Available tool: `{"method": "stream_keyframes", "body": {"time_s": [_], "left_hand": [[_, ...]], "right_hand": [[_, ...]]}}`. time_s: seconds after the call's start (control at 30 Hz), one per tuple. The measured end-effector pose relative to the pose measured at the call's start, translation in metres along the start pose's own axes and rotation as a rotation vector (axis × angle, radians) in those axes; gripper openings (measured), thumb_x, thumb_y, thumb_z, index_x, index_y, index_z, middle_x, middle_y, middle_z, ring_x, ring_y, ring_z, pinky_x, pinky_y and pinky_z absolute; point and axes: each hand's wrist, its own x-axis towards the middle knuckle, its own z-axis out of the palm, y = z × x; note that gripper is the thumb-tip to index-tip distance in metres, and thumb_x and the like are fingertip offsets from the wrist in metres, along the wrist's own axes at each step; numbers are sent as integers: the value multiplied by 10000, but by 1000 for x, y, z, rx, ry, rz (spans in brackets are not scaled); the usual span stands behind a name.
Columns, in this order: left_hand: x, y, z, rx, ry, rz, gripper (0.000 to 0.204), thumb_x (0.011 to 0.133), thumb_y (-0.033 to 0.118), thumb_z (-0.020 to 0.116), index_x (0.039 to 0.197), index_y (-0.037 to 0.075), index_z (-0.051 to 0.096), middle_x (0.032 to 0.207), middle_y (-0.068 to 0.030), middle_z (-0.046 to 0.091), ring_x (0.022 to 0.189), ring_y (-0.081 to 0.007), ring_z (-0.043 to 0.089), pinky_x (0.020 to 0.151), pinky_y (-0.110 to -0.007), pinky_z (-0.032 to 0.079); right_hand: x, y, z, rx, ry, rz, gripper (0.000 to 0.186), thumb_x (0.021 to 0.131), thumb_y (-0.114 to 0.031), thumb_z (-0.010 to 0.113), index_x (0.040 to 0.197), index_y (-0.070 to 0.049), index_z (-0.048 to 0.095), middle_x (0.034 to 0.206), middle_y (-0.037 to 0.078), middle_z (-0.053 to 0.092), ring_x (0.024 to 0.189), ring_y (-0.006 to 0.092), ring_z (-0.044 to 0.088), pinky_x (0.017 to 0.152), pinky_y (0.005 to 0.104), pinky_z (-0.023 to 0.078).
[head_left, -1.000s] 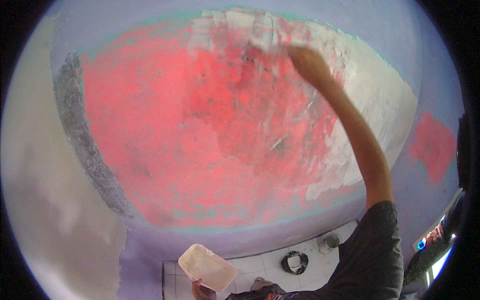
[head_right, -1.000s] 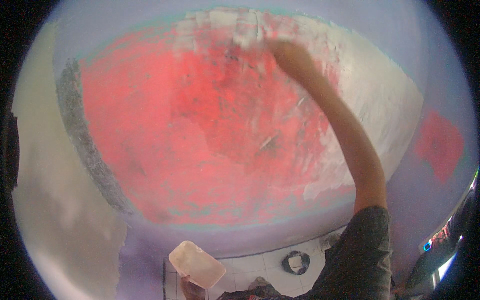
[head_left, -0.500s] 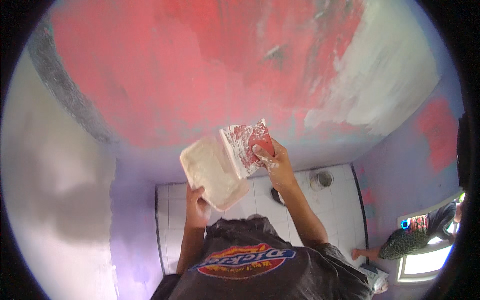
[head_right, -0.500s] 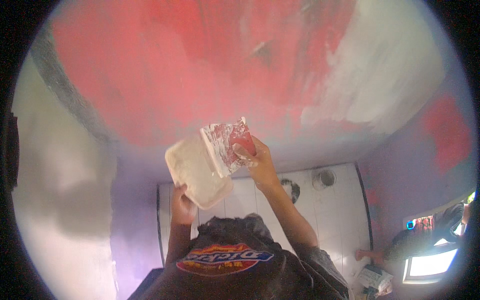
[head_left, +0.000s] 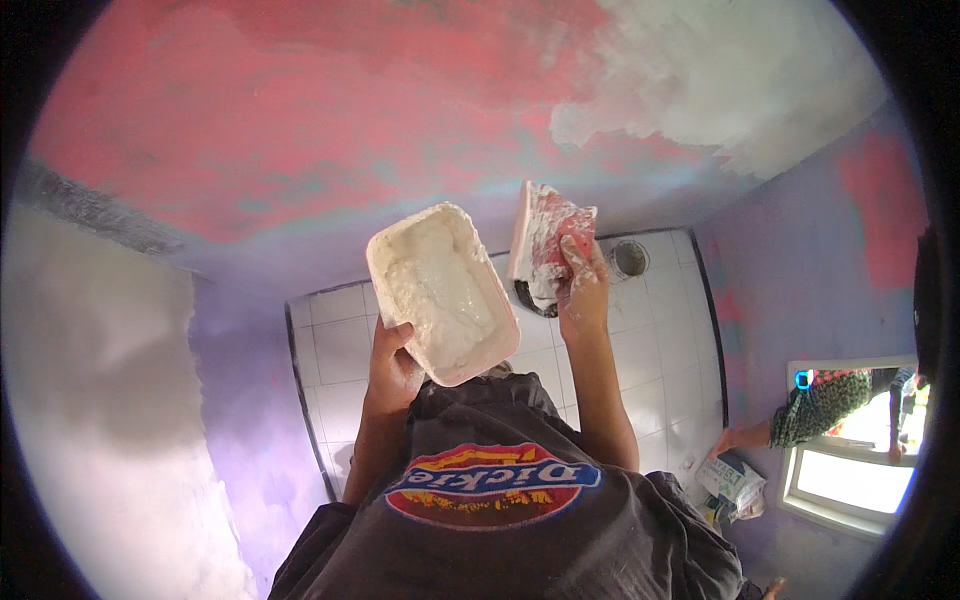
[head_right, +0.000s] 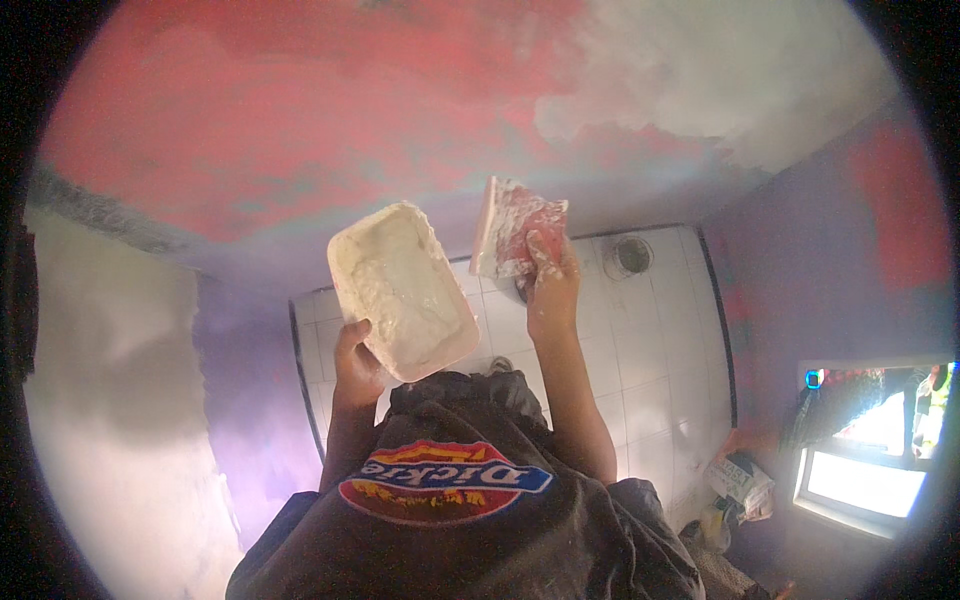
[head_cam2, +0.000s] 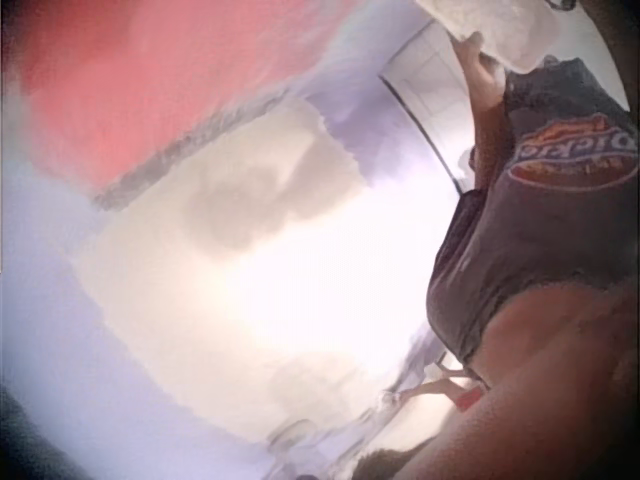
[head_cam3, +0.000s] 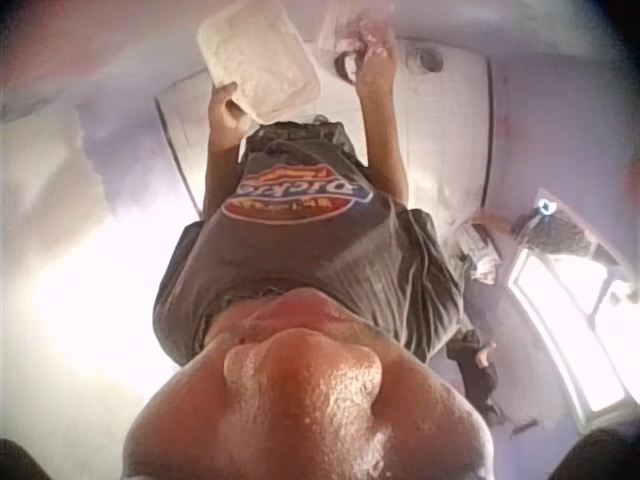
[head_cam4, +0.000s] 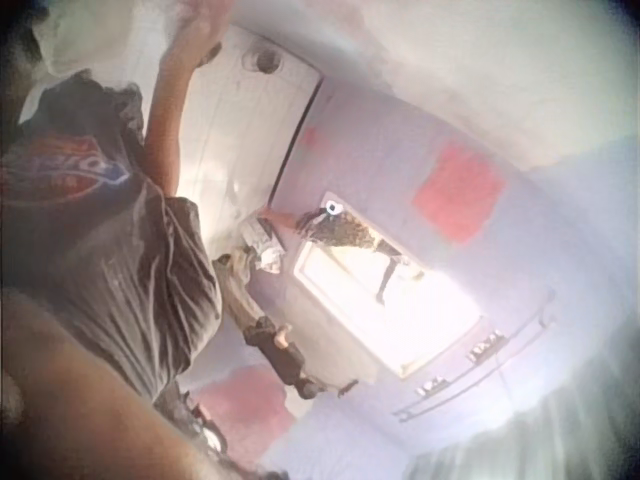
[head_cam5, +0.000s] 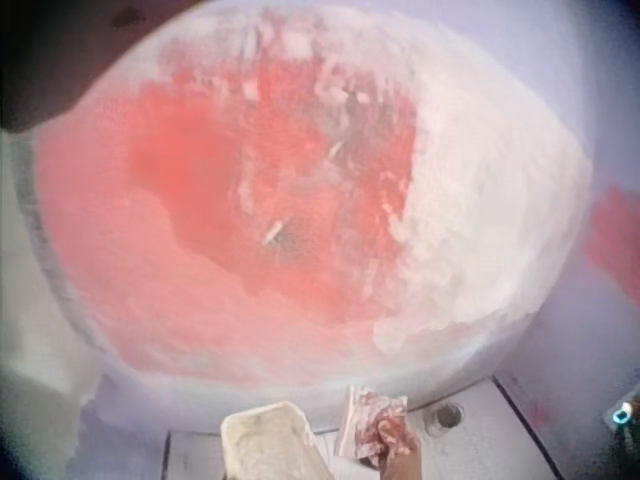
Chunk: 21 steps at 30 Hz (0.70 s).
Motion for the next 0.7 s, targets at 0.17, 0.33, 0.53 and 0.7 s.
{"method": "stream_keyframes", "body": {"time_s": [0.17, 0.33, 0.53, 0.7], "left_hand": [[-21, 25, -9, -84, -29, -35, 631, 826, 195, 585, 1376, -33, 374, 1271, -148, 548, 1178, -264, 551, 1008, -390, 448], [-15, 28, -2, -124, 13, -14, 615, 833, 170, 572, 1380, -29, 373, 1276, -151, 548, 1186, -275, 547, 1014, -403, 447], [-15, 26, -25, -111, 70, -39, 609, 829, 146, 555, 1383, -26, 371, 1282, -155, 545, 1194, -290, 543, 1023, -421, 443], [-17, 21, -20, -59, 108, -5, 620, 806, 185, 575, 1358, -37, 402, 1272, -163, 552, 1189, -301, 544, 1019, -428, 443]], "right_hand": [[-25, -7, 12, 36, -80, 62, 251, 936, -103, 606, 1178, -45, 574, 1043, 22, 643, 899, 120, 635, 736, 261, 531], [-26, 1, 10, 96, -58, 179, 232, 926, -80, 604, 1155, -66, 575, 1033, 18, 646, 901, 123, 640, 726, 268, 537], [-12, 5, 6, 147, -15, 197, 233, 912, -65, 623, 1143, -79, 599, 1023, 16, 656, 918, 136, 641, 705, 266, 500], [44, -36, 7, 121, -33, -74, 254, 938, -85, 595, 1193, -83, 590, 1044, 23, 649, 947, 119, 621, 732, 280, 506]]}}
